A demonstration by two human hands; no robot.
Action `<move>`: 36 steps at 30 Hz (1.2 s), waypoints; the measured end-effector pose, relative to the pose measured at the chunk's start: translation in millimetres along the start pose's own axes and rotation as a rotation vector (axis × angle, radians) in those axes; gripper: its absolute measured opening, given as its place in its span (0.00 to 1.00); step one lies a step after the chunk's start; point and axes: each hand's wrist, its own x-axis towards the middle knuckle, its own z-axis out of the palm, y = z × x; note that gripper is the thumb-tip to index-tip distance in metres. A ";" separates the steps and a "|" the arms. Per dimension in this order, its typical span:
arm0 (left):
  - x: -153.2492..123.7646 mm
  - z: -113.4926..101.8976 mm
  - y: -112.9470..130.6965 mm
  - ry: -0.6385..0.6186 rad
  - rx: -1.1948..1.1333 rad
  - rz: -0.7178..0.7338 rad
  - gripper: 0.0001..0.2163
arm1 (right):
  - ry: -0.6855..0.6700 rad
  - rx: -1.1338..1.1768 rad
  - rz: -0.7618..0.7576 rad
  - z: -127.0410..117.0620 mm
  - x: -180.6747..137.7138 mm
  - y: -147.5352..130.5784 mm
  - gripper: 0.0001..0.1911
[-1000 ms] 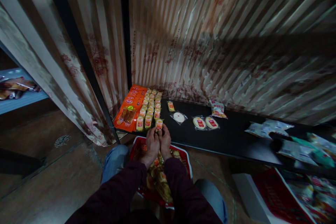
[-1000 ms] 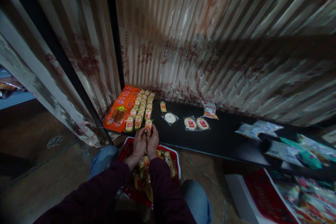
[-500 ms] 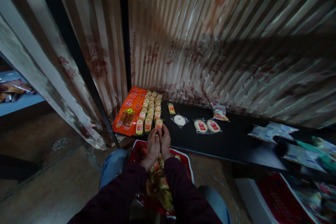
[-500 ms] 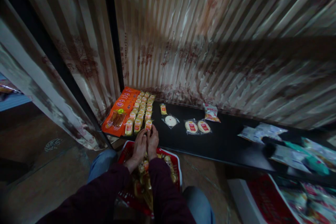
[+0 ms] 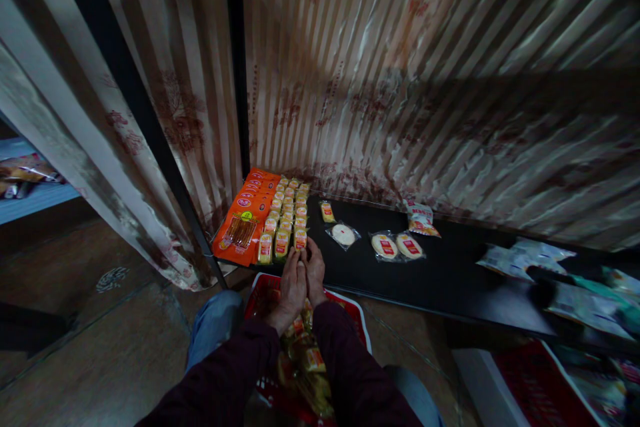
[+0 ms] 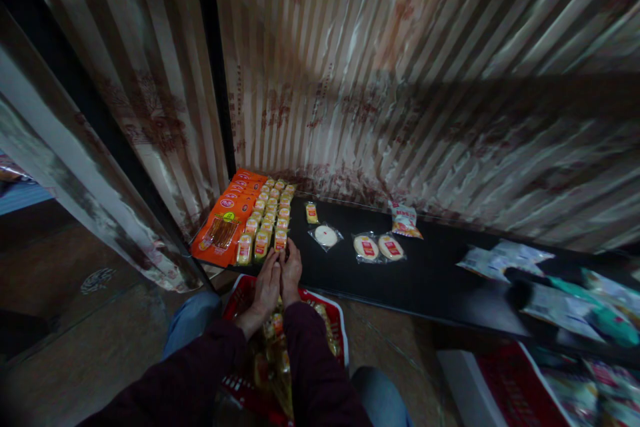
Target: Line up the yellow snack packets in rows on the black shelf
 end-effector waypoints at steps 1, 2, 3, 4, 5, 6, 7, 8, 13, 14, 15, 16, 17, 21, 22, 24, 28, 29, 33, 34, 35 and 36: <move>-0.1 -0.3 0.7 -0.008 0.002 0.012 0.21 | 0.005 -0.001 0.007 0.0 0.5 -0.4 0.25; -0.3 -0.6 1.4 -0.014 0.004 0.021 0.21 | 0.011 -0.002 0.011 0.1 0.8 -0.7 0.24; -0.3 -0.8 2.0 -0.019 0.005 0.025 0.21 | 0.015 -0.003 0.011 0.1 0.9 -0.9 0.23; -0.3 -1.0 2.2 -0.022 0.004 0.026 0.21 | 0.017 -0.002 0.006 0.2 0.8 -1.0 0.22; -0.2 -0.9 2.1 -0.024 0.003 0.024 0.21 | 0.020 -0.001 -0.002 0.2 0.4 -0.8 0.22; 0.0 -0.6 1.5 -0.026 0.002 0.021 0.21 | 0.020 0.001 -0.012 0.3 -0.2 -0.5 0.21; 0.3 -0.2 0.5 -0.026 0.002 0.019 0.22 | 0.018 0.001 -0.022 0.3 -1.0 -0.2 0.21; 0.7 0.5 -0.8 -0.025 0.007 0.017 0.22 | 0.018 0.001 -0.030 0.4 -1.9 0.3 0.20; 2.5 3.2 -5.8 -0.025 0.046 0.028 0.24 | -0.002 -0.029 -0.068 0.5 -3.9 1.5 0.22; 2.5 3.2 -5.7 -0.026 0.044 0.033 0.24 | 0.001 -0.040 -0.068 0.6 -3.5 1.7 0.22; 2.2 3.0 -5.2 -0.030 0.039 0.037 0.24 | 0.009 -0.050 -0.065 0.7 -2.9 2.0 0.22; 1.8 2.5 -4.4 -0.034 0.032 0.040 0.24 | 0.018 -0.058 -0.062 0.8 -2.3 2.5 0.22; 1.1 1.9 -3.4 -0.037 0.027 0.042 0.24 | 0.024 -0.066 -0.059 0.9 -1.6 3.1 0.22; -2.6 -0.8 -0.1 -0.032 -0.002 0.044 0.25 | 0.029 -0.084 -0.058 1.9 0.2 5.6 0.24; -3.2 -1.2 0.2 -0.030 -0.011 0.045 0.26 | 0.031 -0.083 -0.060 2.1 0.5 5.7 0.24; -3.5 -1.9 0.3 -0.035 -0.024 0.042 0.27 | 0.022 -0.083 -0.065 2.3 1.2 5.2 0.24; -1.6 -2.6 -0.7 -0.036 -0.040 0.048 0.28 | -0.029 -0.101 -0.067 2.1 2.5 2.2 0.24; -1.2 -2.8 -0.8 -0.037 -0.049 0.054 0.28 | -0.032 -0.106 -0.068 1.9 2.6 1.5 0.24; -2.5 -3.8 -1.4 -0.040 -0.072 0.074 0.27 | -0.014 -0.114 -0.072 1.5 0.5 -1.0 0.23; -3.3 -4.1 -1.5 -0.043 -0.073 0.078 0.26 | -0.008 -0.118 -0.075 1.3 -0.5 -1.4 0.23; -4.2 -4.5 -1.7 -0.046 -0.072 0.082 0.26 | -0.003 -0.124 -0.077 1.1 -1.6 -1.7 0.24; -5.1 -4.8 -1.9 -0.051 -0.070 0.087 0.25 | 0.001 -0.132 -0.077 0.8 -2.8 -1.9 0.24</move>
